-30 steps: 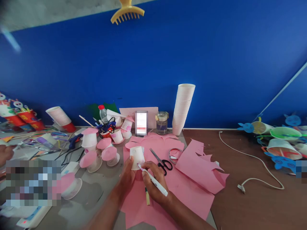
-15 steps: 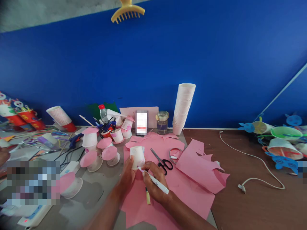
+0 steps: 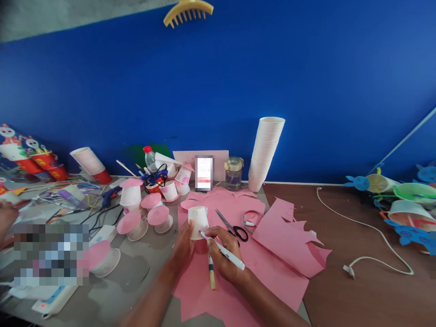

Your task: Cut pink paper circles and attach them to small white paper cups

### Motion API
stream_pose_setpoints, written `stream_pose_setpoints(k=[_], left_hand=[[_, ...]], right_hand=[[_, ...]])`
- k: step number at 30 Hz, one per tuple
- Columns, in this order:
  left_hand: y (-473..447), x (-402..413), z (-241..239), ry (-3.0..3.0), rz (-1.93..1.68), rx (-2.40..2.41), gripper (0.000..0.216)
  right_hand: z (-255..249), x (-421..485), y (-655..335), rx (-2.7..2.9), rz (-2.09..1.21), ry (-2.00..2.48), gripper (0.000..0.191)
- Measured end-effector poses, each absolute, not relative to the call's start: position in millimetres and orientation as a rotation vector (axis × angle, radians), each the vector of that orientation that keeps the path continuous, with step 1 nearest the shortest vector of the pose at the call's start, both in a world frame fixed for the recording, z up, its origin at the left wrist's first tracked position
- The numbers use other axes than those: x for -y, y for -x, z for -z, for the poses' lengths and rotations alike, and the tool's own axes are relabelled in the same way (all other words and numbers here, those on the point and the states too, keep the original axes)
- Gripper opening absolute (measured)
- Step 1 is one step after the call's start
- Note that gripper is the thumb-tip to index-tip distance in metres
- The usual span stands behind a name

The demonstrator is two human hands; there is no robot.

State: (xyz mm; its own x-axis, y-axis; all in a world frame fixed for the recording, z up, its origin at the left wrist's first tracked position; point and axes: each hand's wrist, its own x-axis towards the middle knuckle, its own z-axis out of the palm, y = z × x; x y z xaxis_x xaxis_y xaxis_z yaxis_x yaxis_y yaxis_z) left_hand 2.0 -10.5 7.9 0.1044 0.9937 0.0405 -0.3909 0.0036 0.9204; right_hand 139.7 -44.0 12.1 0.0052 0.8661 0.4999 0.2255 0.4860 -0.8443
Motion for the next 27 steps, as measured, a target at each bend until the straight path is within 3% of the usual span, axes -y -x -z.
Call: stream_pose_setpoints(k=[27], left_hand=[[-3,6,-4,-0.937,-1.276,-0.761,0.029]], right_hand=[[-21,42,-142,1.569,-0.68,0.989,0.011]])
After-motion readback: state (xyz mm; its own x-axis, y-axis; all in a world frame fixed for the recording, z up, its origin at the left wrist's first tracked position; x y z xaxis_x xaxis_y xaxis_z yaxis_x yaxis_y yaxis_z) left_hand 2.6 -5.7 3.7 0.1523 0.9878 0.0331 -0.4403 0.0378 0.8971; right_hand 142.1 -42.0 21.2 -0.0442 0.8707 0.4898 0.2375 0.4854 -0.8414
